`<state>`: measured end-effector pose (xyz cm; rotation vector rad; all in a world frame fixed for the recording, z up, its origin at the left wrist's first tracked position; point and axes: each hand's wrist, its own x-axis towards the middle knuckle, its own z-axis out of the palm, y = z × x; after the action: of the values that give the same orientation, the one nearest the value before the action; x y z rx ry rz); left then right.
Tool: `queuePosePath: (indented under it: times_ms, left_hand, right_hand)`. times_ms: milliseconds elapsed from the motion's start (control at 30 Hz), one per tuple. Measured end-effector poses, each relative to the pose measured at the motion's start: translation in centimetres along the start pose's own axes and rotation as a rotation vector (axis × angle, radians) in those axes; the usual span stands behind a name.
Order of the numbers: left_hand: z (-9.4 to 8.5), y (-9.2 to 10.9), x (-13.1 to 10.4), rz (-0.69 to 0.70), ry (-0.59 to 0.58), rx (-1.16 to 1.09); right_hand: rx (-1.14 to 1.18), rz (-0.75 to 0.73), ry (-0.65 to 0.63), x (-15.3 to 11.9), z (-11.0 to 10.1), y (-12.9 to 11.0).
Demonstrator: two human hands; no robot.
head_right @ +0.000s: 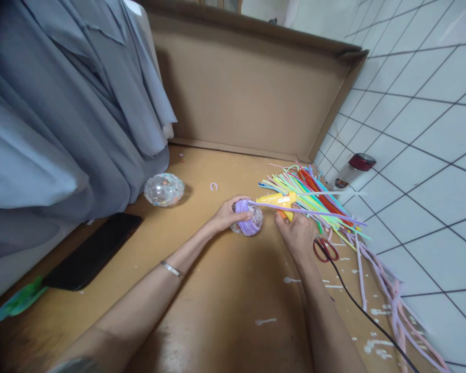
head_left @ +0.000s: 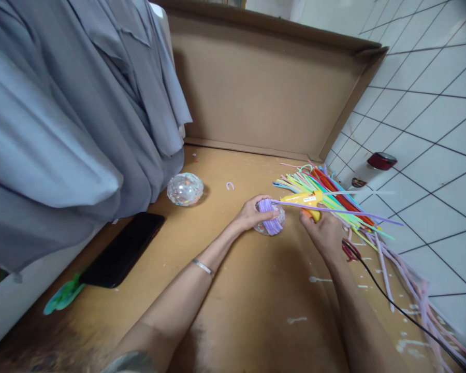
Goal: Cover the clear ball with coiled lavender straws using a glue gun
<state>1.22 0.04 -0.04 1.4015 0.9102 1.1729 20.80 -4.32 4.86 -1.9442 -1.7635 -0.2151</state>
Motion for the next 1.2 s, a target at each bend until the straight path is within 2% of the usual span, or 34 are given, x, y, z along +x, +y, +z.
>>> queuePosePath:
  times_ms: [400,800,1200]
  left_hand:
    - [-0.1,0.0,0.0,-0.013,-0.014,0.027]
    - [0.1,0.6,-0.2,-0.031,-0.008,0.016]
    - [0.0,0.5,-0.1,-0.02,-0.012,0.038]
  right_hand:
    - [-0.008,-0.028,-0.013,0.3,0.0,0.8]
    - [0.027,-0.07,0.052,0.4,0.2,1.4]
    - [0.015,-0.074,0.041,0.4,0.3,1.7]
